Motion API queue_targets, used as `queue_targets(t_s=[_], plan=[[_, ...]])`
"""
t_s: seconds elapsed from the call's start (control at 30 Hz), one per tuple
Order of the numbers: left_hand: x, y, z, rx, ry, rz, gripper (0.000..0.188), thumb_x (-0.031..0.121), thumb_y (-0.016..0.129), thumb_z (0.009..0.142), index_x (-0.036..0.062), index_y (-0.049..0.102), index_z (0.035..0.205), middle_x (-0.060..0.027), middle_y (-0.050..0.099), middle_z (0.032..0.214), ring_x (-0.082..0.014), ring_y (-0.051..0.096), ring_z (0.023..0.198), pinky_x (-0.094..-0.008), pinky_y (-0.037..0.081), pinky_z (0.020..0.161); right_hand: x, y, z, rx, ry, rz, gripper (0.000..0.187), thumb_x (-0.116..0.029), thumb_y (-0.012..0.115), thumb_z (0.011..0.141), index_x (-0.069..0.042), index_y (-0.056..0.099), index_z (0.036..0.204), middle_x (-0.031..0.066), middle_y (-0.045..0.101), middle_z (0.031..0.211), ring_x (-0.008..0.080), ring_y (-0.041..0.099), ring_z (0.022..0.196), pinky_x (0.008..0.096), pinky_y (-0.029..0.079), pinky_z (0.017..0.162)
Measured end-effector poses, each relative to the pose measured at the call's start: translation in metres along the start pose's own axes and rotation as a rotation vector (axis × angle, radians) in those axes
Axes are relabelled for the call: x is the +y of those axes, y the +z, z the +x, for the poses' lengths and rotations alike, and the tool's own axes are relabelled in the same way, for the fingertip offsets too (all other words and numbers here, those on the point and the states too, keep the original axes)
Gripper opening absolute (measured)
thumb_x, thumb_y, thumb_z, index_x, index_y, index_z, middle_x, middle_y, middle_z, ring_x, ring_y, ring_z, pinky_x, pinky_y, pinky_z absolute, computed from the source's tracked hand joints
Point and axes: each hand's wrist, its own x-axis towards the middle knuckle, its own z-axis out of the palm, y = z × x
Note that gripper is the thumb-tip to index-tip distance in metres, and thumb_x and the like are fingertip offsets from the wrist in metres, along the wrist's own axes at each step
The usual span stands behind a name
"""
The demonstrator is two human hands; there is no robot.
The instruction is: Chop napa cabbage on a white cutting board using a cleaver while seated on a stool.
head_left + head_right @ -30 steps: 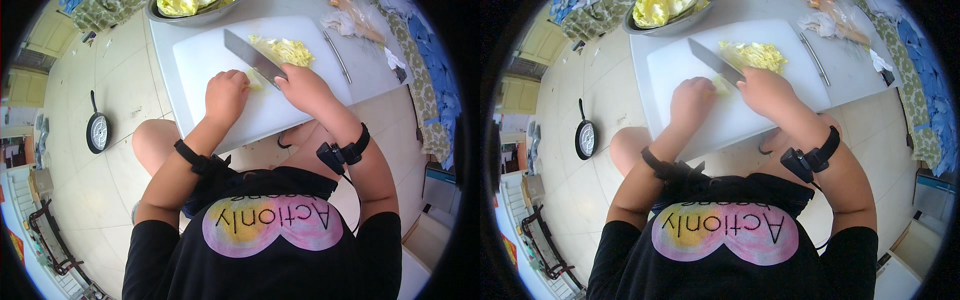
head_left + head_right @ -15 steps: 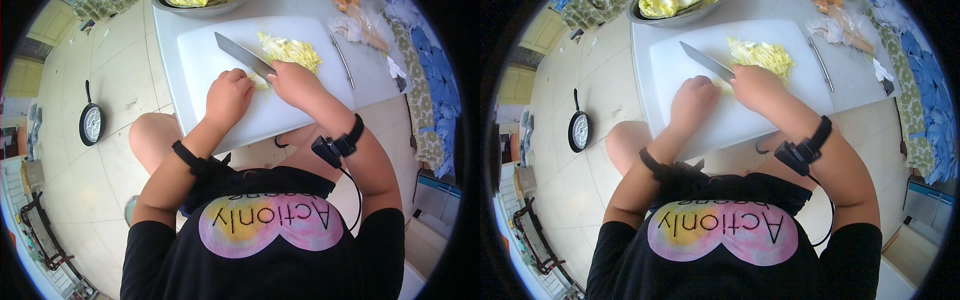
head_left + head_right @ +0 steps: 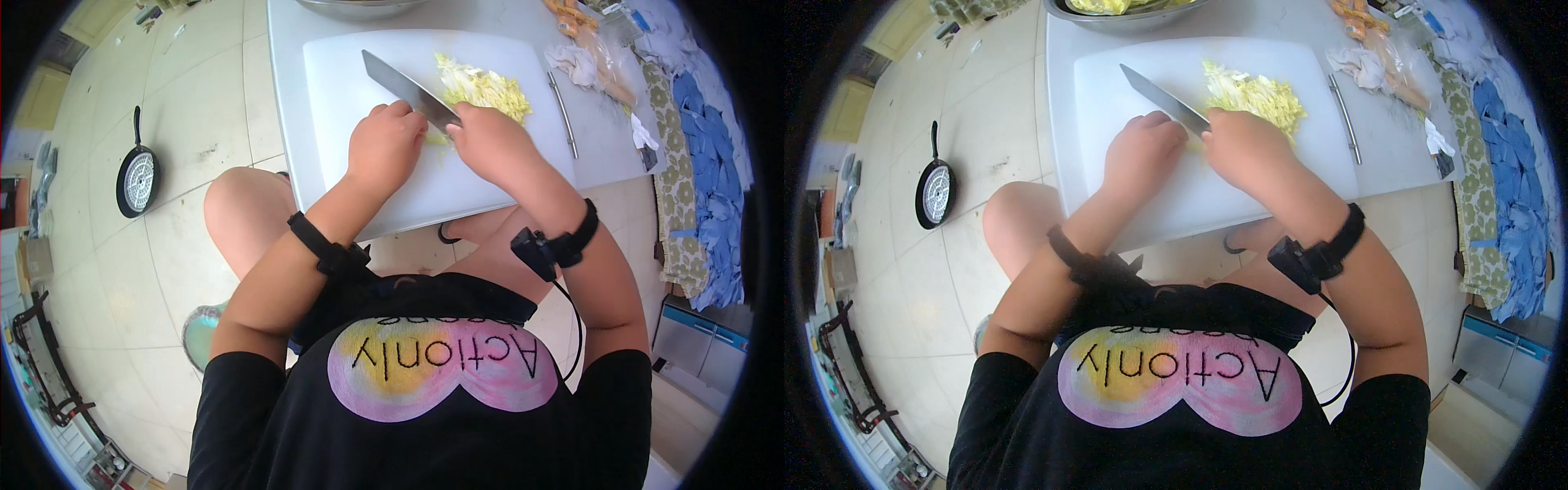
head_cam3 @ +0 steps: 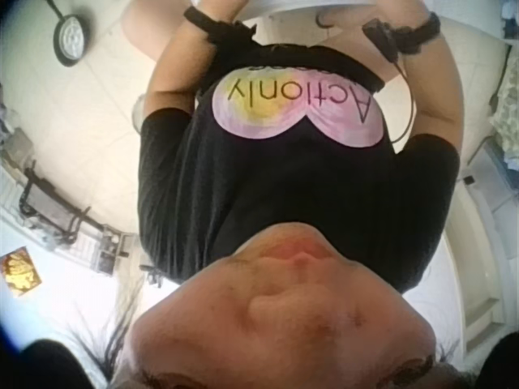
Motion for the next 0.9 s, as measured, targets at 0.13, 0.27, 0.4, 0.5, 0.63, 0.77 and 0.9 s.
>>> queue_targets(t_s=[0.13, 0.27, 0.4, 0.5, 0.63, 0.77, 0.9], plan=[[0.002, 0.002, -0.003, 0.011, -0.039, -0.006, 0.007, 0.013, 0.064, 0.082, 0.0118, 0.070, 0.087, -0.0061, 0.065, 0.092, -0.0305, 0.062, 0.090, -0.0426, 0.053, 0.076, 0.000, -0.003, -0.013, -0.075, 0.011, -0.056, 0.023, -0.023, 0.051, 0.097, -0.001, 0.059, 0.101, 0.0209, 0.068, 0.089, 0.0403, 0.066, 0.086, 0.0511, 0.051, 0.076], [0.006, 0.005, -0.001, 0.012, -0.052, 0.015, 0.008, 0.014, 0.065, 0.082, 0.0122, 0.070, 0.087, -0.0059, 0.065, 0.091, -0.0304, 0.062, 0.089, -0.0428, 0.053, 0.075, -0.002, 0.032, -0.002, 0.058, 0.015, 0.004, 0.022, -0.022, 0.052, 0.097, -0.002, 0.058, 0.103, 0.0206, 0.068, 0.088, 0.0404, 0.066, 0.085, 0.0513, 0.050, 0.076], [0.006, 0.006, -0.002, 0.011, -0.064, 0.044, 0.008, 0.014, 0.066, 0.081, 0.0125, 0.070, 0.087, -0.0057, 0.065, 0.090, -0.0301, 0.063, 0.088, -0.0426, 0.053, 0.074, 0.000, 0.017, 0.007, 0.075, -0.009, 0.025, 0.023, -0.023, 0.054, 0.096, 0.000, 0.059, 0.101, 0.0234, 0.067, 0.087, 0.0421, 0.065, 0.085, 0.0512, 0.050, 0.075], [0.005, 0.005, -0.002, 0.038, -0.100, 0.039, 0.007, 0.014, 0.066, 0.080, 0.0119, 0.069, 0.086, -0.0056, 0.065, 0.089, -0.0296, 0.063, 0.087, -0.0422, 0.053, 0.074, -0.004, -0.004, 0.000, -0.005, -0.018, 0.010, 0.025, -0.024, 0.056, 0.095, 0.001, 0.060, 0.098, 0.0261, 0.066, 0.086, 0.0436, 0.064, 0.085, 0.0503, 0.051, 0.075], [0.006, 0.007, -0.003, 0.061, -0.087, 0.003, 0.005, 0.013, 0.066, 0.080, 0.0105, 0.067, 0.084, -0.0056, 0.066, 0.089, -0.0293, 0.063, 0.087, -0.0422, 0.053, 0.074, -0.006, 0.025, 0.000, -0.001, 0.071, 0.016, 0.028, -0.025, 0.053, 0.097, -0.001, 0.061, 0.106, 0.0218, 0.069, 0.096, 0.0401, 0.066, 0.092, 0.0496, 0.051, 0.080], [0.006, 0.008, -0.003, 0.029, -0.111, 0.033, 0.005, 0.014, 0.067, 0.080, 0.0099, 0.066, 0.082, -0.0058, 0.066, 0.090, -0.0296, 0.063, 0.087, -0.0426, 0.053, 0.075, -0.010, 0.022, 0.011, 0.043, 0.034, 0.026, 0.028, -0.025, 0.052, 0.097, 0.000, 0.061, 0.107, 0.0221, 0.069, 0.095, 0.0404, 0.066, 0.092, 0.0500, 0.051, 0.081], [0.005, 0.006, -0.005, 0.056, -0.159, 0.011, 0.007, 0.017, 0.067, 0.080, 0.0103, 0.068, 0.082, -0.0071, 0.066, 0.090, -0.0305, 0.063, 0.087, -0.0431, 0.053, 0.075, -0.013, -0.005, 0.002, -0.060, 0.019, -0.025, 0.027, -0.025, 0.052, 0.097, 0.000, 0.060, 0.105, 0.0220, 0.069, 0.094, 0.0409, 0.066, 0.092, 0.0504, 0.051, 0.081]])
